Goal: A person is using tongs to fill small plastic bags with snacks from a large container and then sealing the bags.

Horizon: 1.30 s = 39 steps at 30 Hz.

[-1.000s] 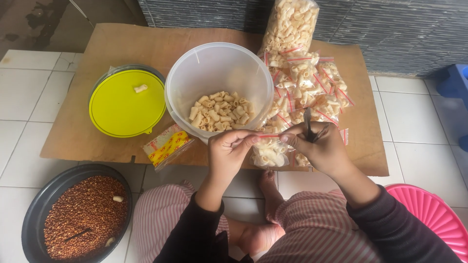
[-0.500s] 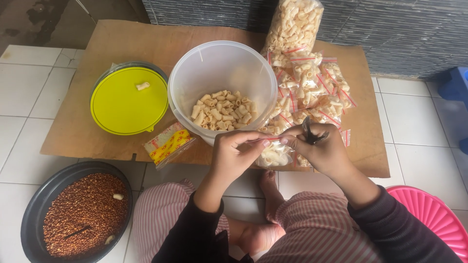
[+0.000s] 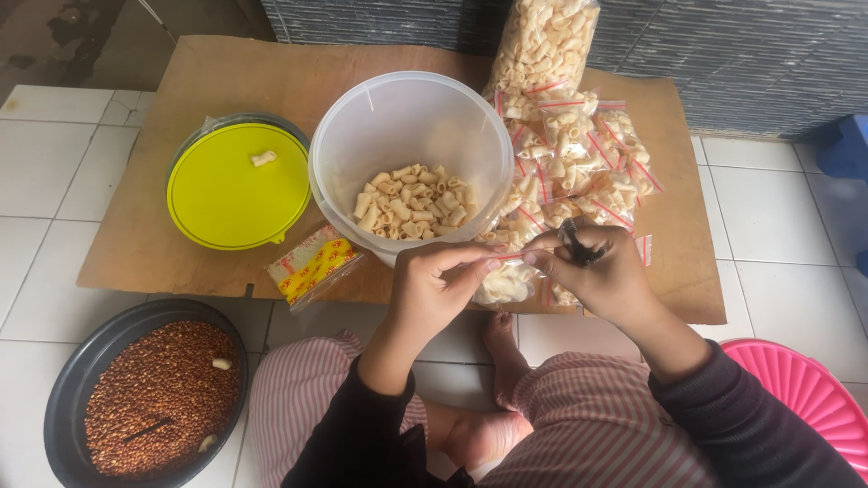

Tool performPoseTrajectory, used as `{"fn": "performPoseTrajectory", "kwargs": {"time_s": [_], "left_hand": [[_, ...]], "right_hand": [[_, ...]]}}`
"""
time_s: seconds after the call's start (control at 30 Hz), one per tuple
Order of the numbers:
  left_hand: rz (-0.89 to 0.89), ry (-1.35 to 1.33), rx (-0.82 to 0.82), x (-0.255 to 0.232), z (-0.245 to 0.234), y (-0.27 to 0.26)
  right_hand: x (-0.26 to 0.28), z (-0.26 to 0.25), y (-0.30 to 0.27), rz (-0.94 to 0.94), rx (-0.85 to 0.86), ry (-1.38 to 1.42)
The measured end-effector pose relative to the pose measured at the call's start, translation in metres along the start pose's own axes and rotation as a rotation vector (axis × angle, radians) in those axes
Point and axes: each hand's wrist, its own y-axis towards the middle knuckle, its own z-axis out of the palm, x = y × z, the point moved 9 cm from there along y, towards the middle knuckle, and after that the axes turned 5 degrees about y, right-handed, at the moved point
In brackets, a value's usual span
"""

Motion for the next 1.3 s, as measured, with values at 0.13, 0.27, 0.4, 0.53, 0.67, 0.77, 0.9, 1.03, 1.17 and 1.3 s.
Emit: {"fn": "performPoseTrajectory", "kwargs": {"time_s": [0.13,0.27,0.4,0.53,0.67,0.77,0.9,1.03,1.17,1.3], "left_hand": [[0.007,-0.01,0.011,-0.001,0.001,0.001],[0.02,0.055,-0.007,0.003,-0.002,-0.004],[0.049,0.126,-0.043,0.005,-0.002,-0.007],[0.077,0.168,-0.038,0.008,0.0,-0.008],[0.096,0.135,-0.012,-0.011,0.004,-0.003],[0.129,0.119,0.02,-0.013,0.011,0.0],[0.123,0.134,0.017,-0.012,0.016,0.002],[0.158,0.162,-0.005,-0.022,0.013,0.005],[0.217,0.224,-0.019,-0.026,0.016,0.005],[0.313,0.288,-0.051,-0.027,0.021,0.0]], "right_hand": [[-0.006,-0.006,-0.001,0.007,-0.014,0.032],[-0.014,-0.009,-0.002,0.04,-0.015,0.042],[-0.018,-0.01,-0.004,0.043,-0.016,0.044],[-0.023,-0.014,-0.004,0.043,-0.033,0.059],[-0.002,-0.014,-0.005,0.011,-0.047,0.042],[-0.015,-0.014,-0.005,-0.009,-0.046,0.012],[-0.027,-0.017,-0.002,0.019,-0.044,-0.012],[0.003,-0.008,-0.005,0.005,-0.033,-0.003],[0.015,0.004,-0.006,-0.07,0.02,-0.091],[0.004,0.009,-0.007,-0.044,0.021,-0.081]]}}
